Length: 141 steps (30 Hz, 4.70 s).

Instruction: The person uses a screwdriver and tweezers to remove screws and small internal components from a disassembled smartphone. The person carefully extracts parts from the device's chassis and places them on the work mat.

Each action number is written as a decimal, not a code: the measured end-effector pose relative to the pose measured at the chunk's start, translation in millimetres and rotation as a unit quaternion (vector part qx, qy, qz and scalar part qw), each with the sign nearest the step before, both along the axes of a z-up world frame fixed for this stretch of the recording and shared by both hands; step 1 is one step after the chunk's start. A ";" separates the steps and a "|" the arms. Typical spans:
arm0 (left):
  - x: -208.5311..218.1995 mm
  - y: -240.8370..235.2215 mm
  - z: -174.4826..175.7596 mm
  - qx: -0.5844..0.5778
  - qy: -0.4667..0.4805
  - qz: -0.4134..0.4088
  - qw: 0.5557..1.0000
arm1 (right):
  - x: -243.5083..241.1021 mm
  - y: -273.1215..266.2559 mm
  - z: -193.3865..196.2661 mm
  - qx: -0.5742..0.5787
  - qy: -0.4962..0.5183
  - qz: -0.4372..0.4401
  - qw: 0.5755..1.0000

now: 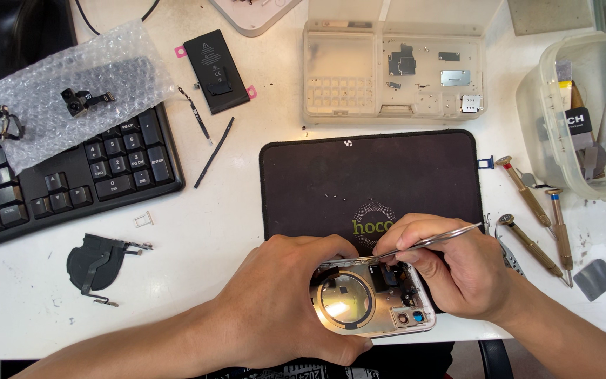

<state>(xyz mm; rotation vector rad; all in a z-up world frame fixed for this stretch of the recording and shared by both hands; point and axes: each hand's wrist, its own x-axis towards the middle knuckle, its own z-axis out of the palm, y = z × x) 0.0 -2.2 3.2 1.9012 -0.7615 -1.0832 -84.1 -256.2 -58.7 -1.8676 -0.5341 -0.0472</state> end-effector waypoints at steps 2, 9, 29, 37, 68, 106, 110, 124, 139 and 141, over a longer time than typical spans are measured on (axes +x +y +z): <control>0.5 -0.1 -0.3 0.020 0.006 -0.004 1.000 | 1.0 -0.2 0.3 -0.001 -0.004 0.006 1.000; -0.6 -0.3 -2.1 0.003 0.004 -0.009 1.000 | -1.6 0.0 -0.3 0.001 0.005 -0.005 1.000; -2.2 -0.3 -3.5 0.049 -0.021 -0.035 0.998 | -0.3 3.1 9.7 0.053 -0.018 -0.008 0.998; -3.8 -2.1 -7.9 0.056 -0.014 -0.050 0.997 | 5.4 5.0 14.2 0.003 -0.073 0.029 0.997; -20.4 0.2 -30.7 0.075 -0.096 -0.067 0.990 | 12.6 16.2 41.1 -0.203 -0.320 0.118 0.918; -32.2 8.4 -34.6 -0.154 -0.391 -0.100 0.902 | -23.5 -22.8 27.2 0.154 0.002 -0.116 0.981; -33.0 7.5 -34.8 -0.148 -0.391 -0.095 0.903 | -24.2 -24.4 28.0 0.091 0.004 -0.110 0.990; -24.1 3.1 -32.1 -0.109 -0.355 -0.081 0.925 | -6.9 -17.9 37.4 0.019 -0.050 -0.087 0.995; -17.4 -0.3 -12.0 -0.102 -0.333 -0.064 0.935 | -15.9 -35.8 33.9 0.028 -0.040 -0.246 0.968; -17.0 -1.1 -8.7 -0.100 -0.320 -0.047 0.941 | -19.2 -37.1 39.2 0.048 -0.033 -0.256 0.965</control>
